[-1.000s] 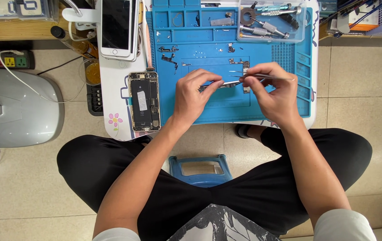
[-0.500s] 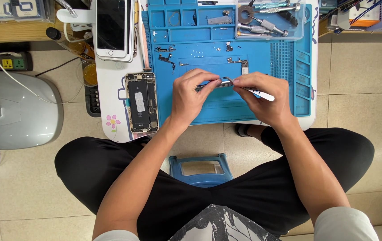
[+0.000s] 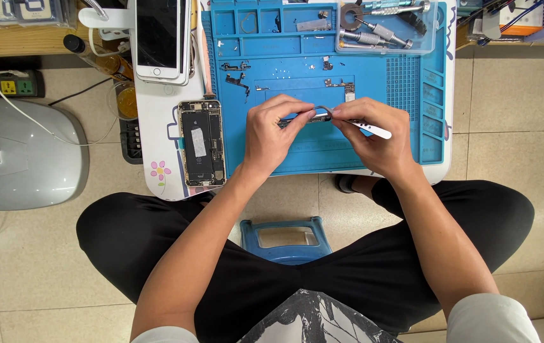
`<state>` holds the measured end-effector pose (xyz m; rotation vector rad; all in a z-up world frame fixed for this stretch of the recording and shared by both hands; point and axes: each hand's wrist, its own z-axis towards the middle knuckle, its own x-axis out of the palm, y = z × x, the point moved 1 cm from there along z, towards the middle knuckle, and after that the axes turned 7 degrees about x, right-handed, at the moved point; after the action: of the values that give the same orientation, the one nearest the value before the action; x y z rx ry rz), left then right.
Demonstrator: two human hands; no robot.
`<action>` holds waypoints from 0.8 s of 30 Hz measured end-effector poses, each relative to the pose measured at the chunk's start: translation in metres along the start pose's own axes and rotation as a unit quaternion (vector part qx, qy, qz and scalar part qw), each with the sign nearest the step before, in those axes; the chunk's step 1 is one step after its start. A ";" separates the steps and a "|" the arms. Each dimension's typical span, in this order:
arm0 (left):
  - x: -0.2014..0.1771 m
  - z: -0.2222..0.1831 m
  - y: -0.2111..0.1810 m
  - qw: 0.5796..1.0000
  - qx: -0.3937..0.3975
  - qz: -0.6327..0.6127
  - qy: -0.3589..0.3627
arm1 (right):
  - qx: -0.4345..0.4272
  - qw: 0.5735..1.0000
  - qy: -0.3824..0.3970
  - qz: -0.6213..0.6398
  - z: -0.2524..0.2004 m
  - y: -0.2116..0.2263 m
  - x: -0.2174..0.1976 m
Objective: Repairing a mobile phone motherboard and internal components at a workbench.
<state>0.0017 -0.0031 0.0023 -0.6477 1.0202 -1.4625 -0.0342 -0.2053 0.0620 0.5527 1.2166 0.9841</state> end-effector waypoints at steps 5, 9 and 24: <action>0.000 0.000 -0.001 1.000 0.003 -0.002 -0.003 | -0.001 1.000 0.005 0.001 0.000 0.003 0.001; 0.001 -0.001 0.003 1.000 0.000 -0.003 -0.003 | -0.011 1.000 0.013 -0.006 0.001 0.004 0.000; -0.002 0.004 0.000 1.000 -0.017 0.003 0.017 | 0.033 0.998 -0.034 0.042 -0.003 -0.005 0.000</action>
<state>0.0055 -0.0024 0.0050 -0.6465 1.0750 -1.4585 -0.0355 -0.2078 0.0573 0.6894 1.1770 0.9906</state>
